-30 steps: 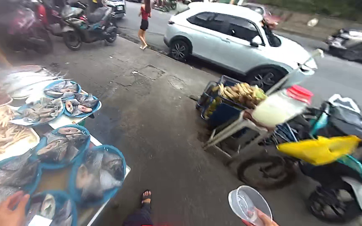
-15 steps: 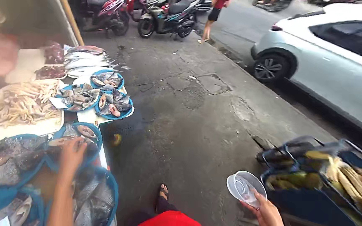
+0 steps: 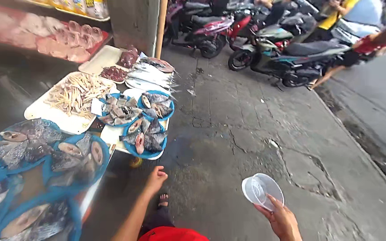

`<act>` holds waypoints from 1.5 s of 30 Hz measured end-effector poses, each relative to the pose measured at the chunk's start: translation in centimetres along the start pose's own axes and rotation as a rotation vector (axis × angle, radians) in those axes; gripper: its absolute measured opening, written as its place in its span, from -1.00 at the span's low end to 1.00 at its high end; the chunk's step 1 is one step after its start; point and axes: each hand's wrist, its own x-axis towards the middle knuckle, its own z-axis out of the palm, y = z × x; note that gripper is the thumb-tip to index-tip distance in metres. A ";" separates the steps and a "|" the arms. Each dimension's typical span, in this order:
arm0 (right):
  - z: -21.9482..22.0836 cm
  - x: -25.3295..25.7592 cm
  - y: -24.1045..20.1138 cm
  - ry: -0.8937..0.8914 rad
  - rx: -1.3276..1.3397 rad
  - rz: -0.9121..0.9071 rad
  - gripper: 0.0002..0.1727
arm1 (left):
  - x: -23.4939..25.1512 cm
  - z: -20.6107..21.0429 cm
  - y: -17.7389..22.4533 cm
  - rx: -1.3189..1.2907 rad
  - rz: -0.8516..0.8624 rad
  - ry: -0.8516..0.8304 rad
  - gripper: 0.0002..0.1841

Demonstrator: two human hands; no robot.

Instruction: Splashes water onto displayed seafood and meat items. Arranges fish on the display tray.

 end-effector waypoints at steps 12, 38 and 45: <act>7.0 19.9 -8.5 -0.051 -0.080 0.107 -0.69 | 24.8 9.8 9.3 -0.909 -0.129 0.518 -0.39; 31.0 48.2 -23.6 -0.522 -0.223 0.084 -0.67 | 32.1 13.8 18.4 -0.653 -0.196 0.683 -0.66; 34.2 51.8 -24.3 -0.492 -0.205 0.114 -0.67 | 44.1 10.6 31.5 -0.341 0.083 0.575 -0.67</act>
